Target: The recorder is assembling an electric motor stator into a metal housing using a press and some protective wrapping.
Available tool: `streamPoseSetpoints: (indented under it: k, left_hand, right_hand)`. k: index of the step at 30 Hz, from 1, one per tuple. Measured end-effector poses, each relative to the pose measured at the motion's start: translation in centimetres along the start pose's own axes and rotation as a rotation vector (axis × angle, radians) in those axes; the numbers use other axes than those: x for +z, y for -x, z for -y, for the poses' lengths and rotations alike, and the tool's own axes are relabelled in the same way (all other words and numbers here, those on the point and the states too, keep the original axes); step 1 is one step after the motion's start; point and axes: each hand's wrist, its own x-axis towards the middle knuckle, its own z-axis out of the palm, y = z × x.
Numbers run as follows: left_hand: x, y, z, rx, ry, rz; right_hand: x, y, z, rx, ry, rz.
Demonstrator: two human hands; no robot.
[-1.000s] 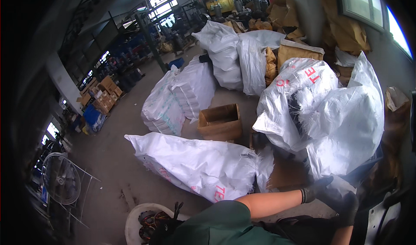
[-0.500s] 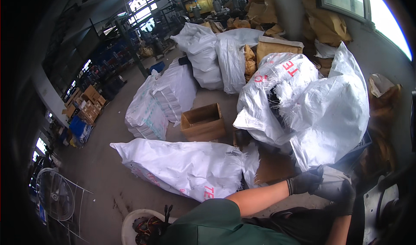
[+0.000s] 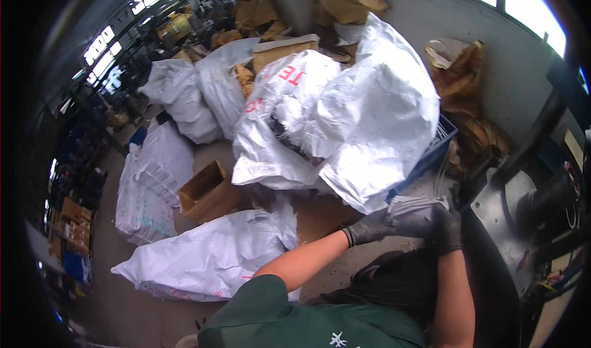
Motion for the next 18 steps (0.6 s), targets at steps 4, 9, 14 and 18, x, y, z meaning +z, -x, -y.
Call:
streamPoseSetpoints:
  k: [4, 9, 14, 18]
  left_hand:
    - [0.3, -0.8, 5.4, -0.158, -0.117, -0.321]
    - [0.4, -2.7, 6.2, 0.549, -0.652, -0.555]
    - [-0.5, -4.0, 3.6, 0.575, -1.049, -0.167]
    - [0.6, -6.8, 9.2, 0.329, -1.042, 0.016]
  right_hand:
    - [3.3, 1.7, -0.4, -0.443, 1.225, 0.033]
    - [5.0, 2.6, 0.3, -0.642, 1.692, 0.378]
    - [5.8, 3.5, -1.6, -0.791, 1.602, 0.523]
    - [6.5, 3.8, 0.9, -0.303, 1.993, 0.765]
